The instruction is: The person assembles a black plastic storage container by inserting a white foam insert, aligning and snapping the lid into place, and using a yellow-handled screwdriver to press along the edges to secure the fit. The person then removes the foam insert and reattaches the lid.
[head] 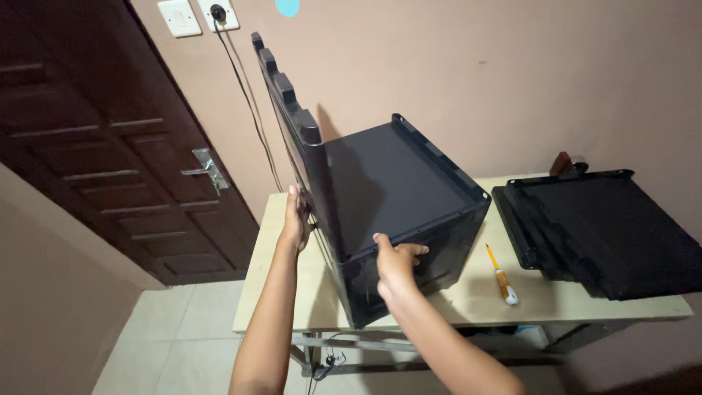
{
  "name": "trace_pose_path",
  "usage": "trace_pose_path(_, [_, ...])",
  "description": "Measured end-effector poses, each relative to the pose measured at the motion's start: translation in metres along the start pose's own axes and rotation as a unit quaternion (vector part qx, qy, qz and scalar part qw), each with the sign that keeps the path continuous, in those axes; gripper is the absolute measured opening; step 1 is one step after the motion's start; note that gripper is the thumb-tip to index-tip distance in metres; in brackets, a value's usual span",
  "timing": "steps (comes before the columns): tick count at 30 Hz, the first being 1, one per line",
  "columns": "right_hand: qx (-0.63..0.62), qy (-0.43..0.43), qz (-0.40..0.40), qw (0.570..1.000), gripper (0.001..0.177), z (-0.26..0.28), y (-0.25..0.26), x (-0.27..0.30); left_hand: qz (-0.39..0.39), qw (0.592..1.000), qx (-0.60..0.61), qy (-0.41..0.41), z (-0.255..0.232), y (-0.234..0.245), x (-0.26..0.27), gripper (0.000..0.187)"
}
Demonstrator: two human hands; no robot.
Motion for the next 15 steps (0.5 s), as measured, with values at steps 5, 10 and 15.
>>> trace_pose_path(5, [0.002,-0.024,-0.011,1.000,0.131,0.002,-0.025,0.022,0.050,0.999,-0.018,0.008,-0.006,0.011,-0.017,0.115])
trace_pose_path(10, [-0.018,0.019,-0.002,1.000,0.123,-0.004,-0.057,0.041,0.081,0.995,0.051,-0.016,-0.001,0.035,-0.055,0.111])
trace_pose_path(15, [-0.031,0.040,0.013,0.999,0.112,-0.011,-0.088,0.064,0.027,0.992,0.123,-0.022,-0.001,0.059,-0.074,0.105])
Point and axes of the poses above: each hand's wrist, its own x-axis away from the middle knuckle, its own y-axis out of the back of the hand, z = x × y, the point moved 5 cm from there along -x, towards the middle knuckle, and after that the axes turned 5 degrees about z, right-handed, at the moved point
